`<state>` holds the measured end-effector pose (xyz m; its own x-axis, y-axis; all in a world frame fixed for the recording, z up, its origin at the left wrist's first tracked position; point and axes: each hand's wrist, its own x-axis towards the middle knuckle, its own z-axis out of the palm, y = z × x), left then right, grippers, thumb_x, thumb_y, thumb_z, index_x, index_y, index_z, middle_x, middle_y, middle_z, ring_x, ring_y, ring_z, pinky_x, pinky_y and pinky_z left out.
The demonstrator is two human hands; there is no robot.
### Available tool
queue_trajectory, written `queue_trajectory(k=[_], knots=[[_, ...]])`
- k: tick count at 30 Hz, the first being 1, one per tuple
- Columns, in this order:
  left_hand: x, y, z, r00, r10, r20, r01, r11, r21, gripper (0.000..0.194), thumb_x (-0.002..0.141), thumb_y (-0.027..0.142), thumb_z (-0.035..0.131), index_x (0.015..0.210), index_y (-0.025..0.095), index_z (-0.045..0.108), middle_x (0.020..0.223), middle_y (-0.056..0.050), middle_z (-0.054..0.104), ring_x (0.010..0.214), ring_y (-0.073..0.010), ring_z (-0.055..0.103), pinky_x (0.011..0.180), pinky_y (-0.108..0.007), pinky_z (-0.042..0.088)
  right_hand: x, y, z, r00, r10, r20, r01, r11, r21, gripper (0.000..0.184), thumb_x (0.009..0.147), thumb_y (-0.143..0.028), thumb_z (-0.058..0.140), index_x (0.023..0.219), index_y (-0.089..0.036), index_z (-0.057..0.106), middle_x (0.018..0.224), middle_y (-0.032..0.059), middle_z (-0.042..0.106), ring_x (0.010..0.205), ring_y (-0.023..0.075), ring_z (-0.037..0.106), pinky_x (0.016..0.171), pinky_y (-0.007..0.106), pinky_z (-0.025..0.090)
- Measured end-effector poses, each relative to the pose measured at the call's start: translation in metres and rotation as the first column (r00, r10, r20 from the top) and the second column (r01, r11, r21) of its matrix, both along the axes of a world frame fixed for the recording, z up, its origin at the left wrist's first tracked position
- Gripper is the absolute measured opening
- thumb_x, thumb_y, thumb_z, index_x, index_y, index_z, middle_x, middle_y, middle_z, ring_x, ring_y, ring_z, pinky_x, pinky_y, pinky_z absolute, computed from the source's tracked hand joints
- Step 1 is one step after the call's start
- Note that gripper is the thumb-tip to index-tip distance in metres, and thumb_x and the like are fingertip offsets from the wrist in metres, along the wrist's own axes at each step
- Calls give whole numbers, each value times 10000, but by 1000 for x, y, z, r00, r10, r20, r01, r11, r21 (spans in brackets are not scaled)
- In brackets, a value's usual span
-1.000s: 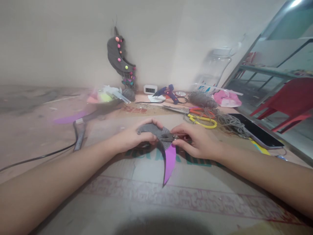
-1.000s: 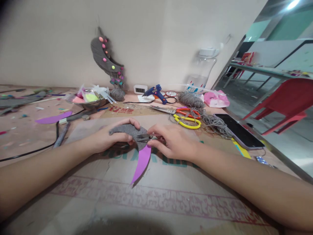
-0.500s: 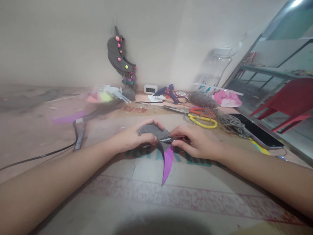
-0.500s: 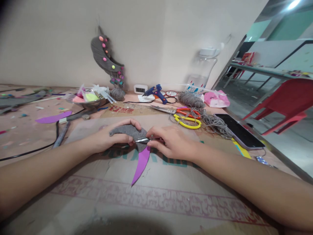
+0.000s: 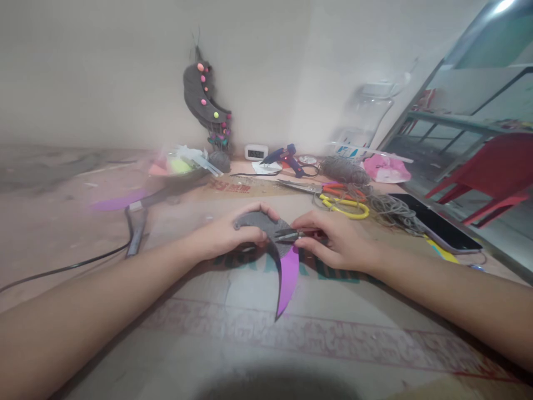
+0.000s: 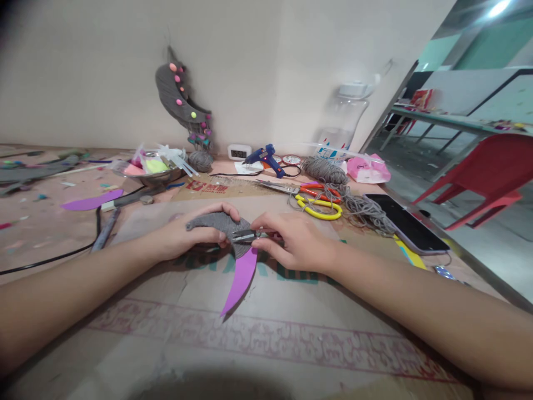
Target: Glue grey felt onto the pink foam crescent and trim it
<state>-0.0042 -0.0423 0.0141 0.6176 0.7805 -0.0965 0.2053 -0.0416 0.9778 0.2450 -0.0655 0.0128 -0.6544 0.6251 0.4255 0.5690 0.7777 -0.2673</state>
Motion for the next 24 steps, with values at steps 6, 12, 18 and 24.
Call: queue_trajectory(k=[6, 12, 18, 24], knots=[[0, 3, -2, 1000, -11, 5, 11, 1000, 11, 339, 738, 246, 618, 1069, 235, 545, 720, 8, 645, 535, -99, 524, 490, -195, 376, -1, 1, 0, 1000, 3, 22, -2, 1000, -19, 250, 896, -373, 540, 1023, -170, 610, 760, 23, 662, 627, 117, 567, 589, 226, 374], [0, 3, -2, 1000, -16, 9, 16, 1000, 16, 349, 731, 247, 620, 1072, 239, 547, 731, 9, 647, 548, -100, 531, 501, -202, 384, -2, 0, 1, 998, 18, 52, -16, 999, -36, 228, 910, -360, 524, 1019, -173, 595, 785, 30, 677, 656, 124, 589, 603, 227, 384], [-1, 2, -1, 1000, -16, -2, 17, 999, 35, 350, 722, 237, 619, 1066, 231, 553, 736, 6, 646, 577, -111, 543, 511, -208, 392, -2, 4, -2, 1000, 28, -10, -29, 990, -135, 208, 906, -355, 533, 999, -175, 580, 804, 37, 681, 629, 115, 578, 574, 218, 396], [-1, 3, -1, 1000, -17, 8, 17, 1000, 24, 332, 741, 222, 609, 1066, 245, 548, 744, 15, 639, 571, -100, 524, 506, -200, 367, -3, 5, -4, 998, 33, -46, -41, 980, -193, 194, 909, -345, 529, 998, -178, 571, 822, 41, 674, 665, 120, 580, 596, 221, 421]])
